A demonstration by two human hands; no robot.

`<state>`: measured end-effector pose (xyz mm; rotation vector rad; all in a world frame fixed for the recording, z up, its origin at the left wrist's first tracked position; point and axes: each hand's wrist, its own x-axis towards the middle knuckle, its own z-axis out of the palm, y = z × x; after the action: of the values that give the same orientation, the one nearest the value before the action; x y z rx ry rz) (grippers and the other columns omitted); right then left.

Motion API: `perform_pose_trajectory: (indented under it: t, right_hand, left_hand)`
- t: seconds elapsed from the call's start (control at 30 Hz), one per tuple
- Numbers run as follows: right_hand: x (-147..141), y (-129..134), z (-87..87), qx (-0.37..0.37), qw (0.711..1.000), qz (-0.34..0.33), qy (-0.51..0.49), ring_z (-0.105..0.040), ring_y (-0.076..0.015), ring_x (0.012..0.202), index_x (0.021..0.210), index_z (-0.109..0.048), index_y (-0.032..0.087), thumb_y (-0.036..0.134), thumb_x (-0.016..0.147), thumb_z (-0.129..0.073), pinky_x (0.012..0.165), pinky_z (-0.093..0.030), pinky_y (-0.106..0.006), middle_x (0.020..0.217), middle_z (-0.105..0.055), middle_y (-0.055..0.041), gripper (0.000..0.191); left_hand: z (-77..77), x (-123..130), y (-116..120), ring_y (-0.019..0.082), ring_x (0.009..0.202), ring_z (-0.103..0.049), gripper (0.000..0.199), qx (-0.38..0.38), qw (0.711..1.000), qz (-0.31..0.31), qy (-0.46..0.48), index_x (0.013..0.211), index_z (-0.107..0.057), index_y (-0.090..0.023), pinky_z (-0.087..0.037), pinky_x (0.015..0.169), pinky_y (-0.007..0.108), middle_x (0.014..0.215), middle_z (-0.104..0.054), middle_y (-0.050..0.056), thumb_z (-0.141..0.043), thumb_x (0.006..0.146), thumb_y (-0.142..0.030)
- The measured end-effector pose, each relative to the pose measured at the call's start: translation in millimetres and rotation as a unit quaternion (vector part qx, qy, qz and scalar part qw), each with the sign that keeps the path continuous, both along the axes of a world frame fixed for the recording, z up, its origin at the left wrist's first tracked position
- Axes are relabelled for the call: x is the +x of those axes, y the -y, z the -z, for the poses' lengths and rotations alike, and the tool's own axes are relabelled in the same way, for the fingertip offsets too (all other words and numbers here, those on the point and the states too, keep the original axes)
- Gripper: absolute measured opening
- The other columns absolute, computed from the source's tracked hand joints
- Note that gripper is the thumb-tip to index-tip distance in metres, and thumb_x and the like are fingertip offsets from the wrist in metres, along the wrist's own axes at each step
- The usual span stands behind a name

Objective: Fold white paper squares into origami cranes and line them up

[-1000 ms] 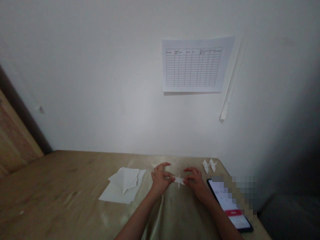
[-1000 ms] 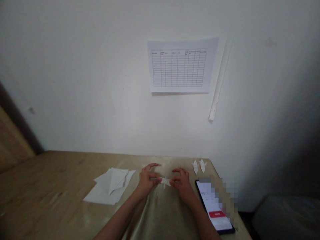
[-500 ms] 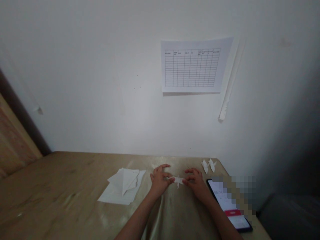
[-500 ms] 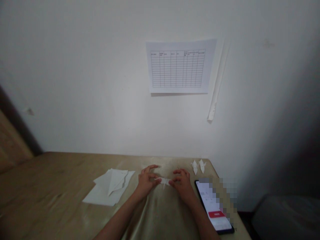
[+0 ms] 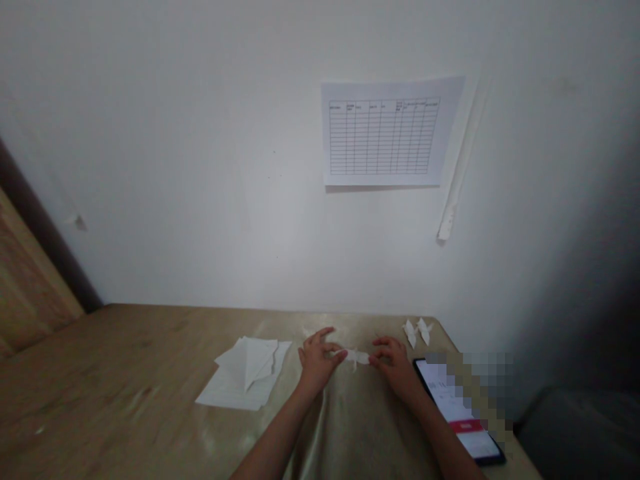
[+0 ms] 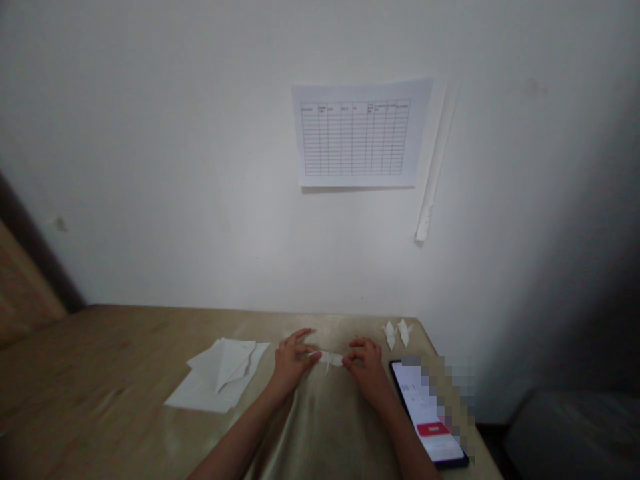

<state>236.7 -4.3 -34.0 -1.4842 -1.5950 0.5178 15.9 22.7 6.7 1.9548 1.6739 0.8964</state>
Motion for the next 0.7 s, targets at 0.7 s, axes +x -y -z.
perform_pose_trajectory:
  t: [0.7]
  right_hand:
    - [15, 12, -29.0, -0.047, 0.916, 0.312, 0.246, -0.059, -0.0315, 0.1, 0.093, -0.073, 0.021, 0.031, 0.09, -0.051, 0.087, -0.035, -0.045, 0.094, -0.071, -0.0143, 0.025]
  left_hand:
    - [11.9, 1, -6, 0.03, 0.136, -0.046, 0.028, 0.041, 0.997, -0.058, -0.037, 0.1, -0.078, -0.03, -0.034, 0.114, 0.045, 0.142, -0.054, 0.007, -0.078, 0.075, -0.041]
